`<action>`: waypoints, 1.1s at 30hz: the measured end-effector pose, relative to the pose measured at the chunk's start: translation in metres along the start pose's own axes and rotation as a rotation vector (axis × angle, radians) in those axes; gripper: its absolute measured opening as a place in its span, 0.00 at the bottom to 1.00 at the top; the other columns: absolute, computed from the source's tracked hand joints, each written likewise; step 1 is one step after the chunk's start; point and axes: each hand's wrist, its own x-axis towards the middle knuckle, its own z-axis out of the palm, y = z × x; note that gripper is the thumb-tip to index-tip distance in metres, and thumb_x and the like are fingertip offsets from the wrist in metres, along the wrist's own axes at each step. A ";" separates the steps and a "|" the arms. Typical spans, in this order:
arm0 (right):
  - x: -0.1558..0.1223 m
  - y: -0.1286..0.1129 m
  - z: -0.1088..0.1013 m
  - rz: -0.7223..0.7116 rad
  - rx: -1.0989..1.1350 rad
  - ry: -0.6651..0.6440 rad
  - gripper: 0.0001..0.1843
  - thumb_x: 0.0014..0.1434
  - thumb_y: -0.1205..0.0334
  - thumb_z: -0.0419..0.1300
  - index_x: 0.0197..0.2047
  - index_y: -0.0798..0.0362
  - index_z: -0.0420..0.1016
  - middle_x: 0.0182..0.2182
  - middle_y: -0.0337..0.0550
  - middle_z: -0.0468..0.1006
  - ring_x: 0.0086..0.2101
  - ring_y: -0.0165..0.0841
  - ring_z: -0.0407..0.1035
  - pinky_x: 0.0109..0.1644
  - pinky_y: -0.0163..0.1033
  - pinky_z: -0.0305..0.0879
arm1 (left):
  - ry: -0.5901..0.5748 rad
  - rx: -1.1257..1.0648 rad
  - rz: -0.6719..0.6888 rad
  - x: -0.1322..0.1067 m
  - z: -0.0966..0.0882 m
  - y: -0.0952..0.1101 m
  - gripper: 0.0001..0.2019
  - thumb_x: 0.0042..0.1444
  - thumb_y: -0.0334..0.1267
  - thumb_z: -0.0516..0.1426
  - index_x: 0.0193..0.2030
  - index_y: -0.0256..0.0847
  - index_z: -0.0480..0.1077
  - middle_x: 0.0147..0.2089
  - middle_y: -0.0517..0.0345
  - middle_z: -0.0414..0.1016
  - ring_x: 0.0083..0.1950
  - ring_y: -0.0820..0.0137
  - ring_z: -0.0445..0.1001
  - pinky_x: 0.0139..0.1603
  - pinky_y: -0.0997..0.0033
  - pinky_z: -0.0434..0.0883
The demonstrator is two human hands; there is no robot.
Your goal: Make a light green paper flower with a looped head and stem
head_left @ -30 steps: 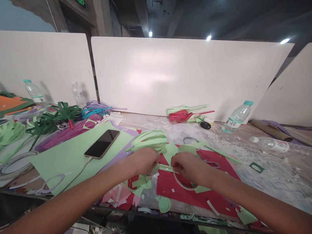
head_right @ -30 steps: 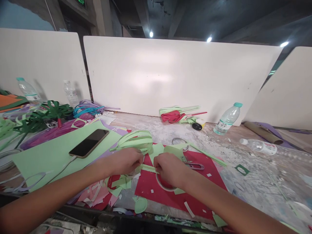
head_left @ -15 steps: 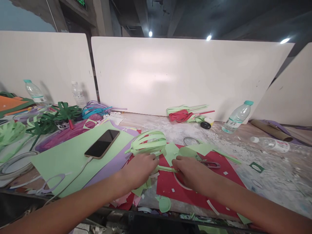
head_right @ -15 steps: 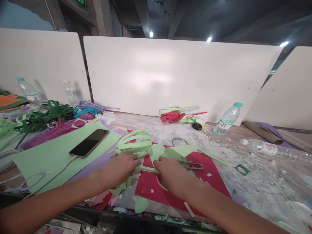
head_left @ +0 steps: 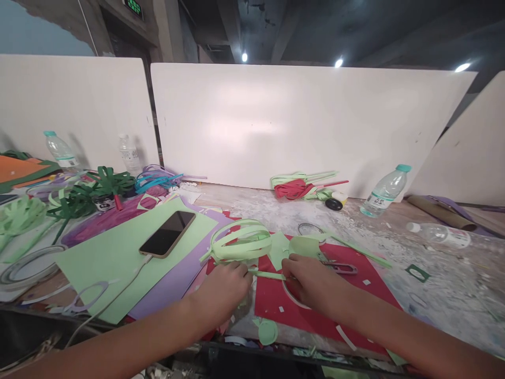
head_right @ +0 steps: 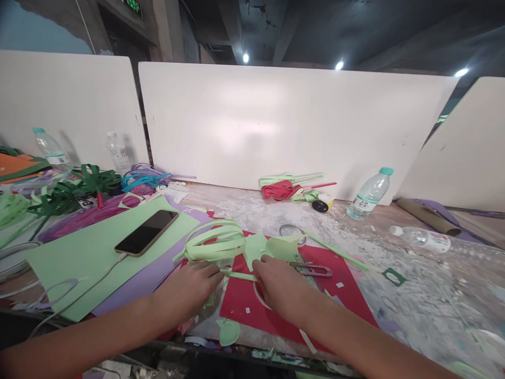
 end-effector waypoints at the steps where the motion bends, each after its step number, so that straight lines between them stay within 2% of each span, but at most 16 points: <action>1: 0.000 0.001 0.001 0.007 0.009 0.000 0.07 0.54 0.73 0.51 0.27 0.54 0.61 0.25 0.40 0.67 0.23 0.27 0.55 0.27 0.35 0.42 | -0.005 -0.015 -0.006 -0.002 0.001 0.000 0.17 0.44 0.23 0.60 0.43 0.34 0.68 0.44 0.44 0.74 0.45 0.59 0.73 0.43 0.63 0.71; 5: 0.002 0.009 0.005 0.056 0.054 -0.030 0.07 0.55 0.71 0.51 0.27 0.54 0.64 0.23 0.39 0.68 0.23 0.27 0.55 0.26 0.35 0.42 | 0.053 -0.055 -0.063 -0.012 0.006 -0.006 0.13 0.50 0.22 0.53 0.43 0.34 0.69 0.45 0.44 0.74 0.45 0.57 0.73 0.43 0.60 0.72; 8: 0.004 0.013 0.005 0.066 0.089 -0.075 0.09 0.56 0.71 0.51 0.27 0.54 0.68 0.22 0.40 0.69 0.22 0.27 0.56 0.26 0.35 0.43 | 0.117 -0.092 -0.044 -0.023 0.012 -0.014 0.15 0.54 0.23 0.50 0.47 0.33 0.69 0.48 0.42 0.74 0.50 0.57 0.72 0.49 0.57 0.70; 11: 0.005 0.014 0.002 0.073 0.074 -0.092 0.10 0.55 0.71 0.51 0.26 0.54 0.68 0.21 0.40 0.69 0.21 0.27 0.57 0.25 0.35 0.42 | 0.204 -0.165 -0.024 -0.035 0.017 -0.023 0.16 0.57 0.27 0.49 0.51 0.34 0.68 0.53 0.44 0.72 0.53 0.59 0.70 0.54 0.59 0.68; 14: 0.004 0.013 -0.002 0.057 0.043 -0.067 0.09 0.55 0.71 0.51 0.25 0.54 0.68 0.22 0.41 0.70 0.22 0.28 0.59 0.25 0.35 0.42 | 0.256 -0.218 -0.044 -0.039 0.015 -0.028 0.14 0.60 0.30 0.47 0.47 0.38 0.70 0.48 0.49 0.75 0.49 0.63 0.73 0.51 0.62 0.69; 16: 0.003 0.012 -0.006 0.034 0.047 -0.040 0.08 0.55 0.71 0.51 0.27 0.53 0.68 0.25 0.42 0.72 0.25 0.30 0.62 0.26 0.35 0.44 | 0.286 -0.214 -0.048 -0.035 0.010 -0.028 0.13 0.62 0.32 0.47 0.45 0.39 0.70 0.43 0.50 0.76 0.46 0.63 0.73 0.49 0.63 0.69; 19: 0.002 0.010 -0.011 0.020 0.080 -0.022 0.08 0.57 0.70 0.50 0.30 0.53 0.69 0.27 0.43 0.73 0.28 0.31 0.65 0.28 0.35 0.47 | 0.323 -0.170 -0.008 -0.016 0.001 -0.022 0.13 0.62 0.34 0.48 0.49 0.40 0.68 0.44 0.50 0.75 0.47 0.62 0.72 0.50 0.62 0.68; 22: 0.001 0.010 -0.018 0.023 0.066 0.000 0.09 0.59 0.69 0.50 0.30 0.53 0.68 0.28 0.42 0.73 0.28 0.31 0.65 0.29 0.35 0.49 | 0.284 -0.115 0.053 0.008 -0.008 -0.016 0.14 0.62 0.32 0.47 0.52 0.41 0.66 0.42 0.51 0.75 0.45 0.62 0.73 0.45 0.63 0.68; 26: -0.001 0.013 -0.025 -0.023 -0.075 0.097 0.10 0.60 0.72 0.49 0.31 0.54 0.68 0.28 0.43 0.73 0.29 0.33 0.66 0.30 0.35 0.50 | 0.222 -0.097 0.056 0.032 -0.020 -0.014 0.08 0.61 0.31 0.48 0.39 0.39 0.68 0.37 0.53 0.76 0.38 0.63 0.75 0.35 0.69 0.67; 30: -0.006 0.019 -0.027 -0.164 -0.203 0.238 0.11 0.61 0.72 0.49 0.29 0.54 0.68 0.25 0.43 0.72 0.31 0.35 0.66 0.33 0.36 0.53 | 0.232 -0.026 0.059 0.034 -0.026 -0.019 0.05 0.59 0.30 0.49 0.36 0.40 0.65 0.34 0.55 0.75 0.34 0.64 0.75 0.31 0.71 0.64; 33: -0.011 0.024 -0.026 -0.212 -0.231 0.265 0.13 0.63 0.69 0.48 0.28 0.53 0.67 0.24 0.42 0.72 0.30 0.36 0.65 0.34 0.38 0.54 | 0.252 0.014 0.065 0.027 -0.025 -0.023 0.06 0.60 0.30 0.48 0.38 0.40 0.64 0.34 0.55 0.75 0.34 0.64 0.74 0.31 0.71 0.64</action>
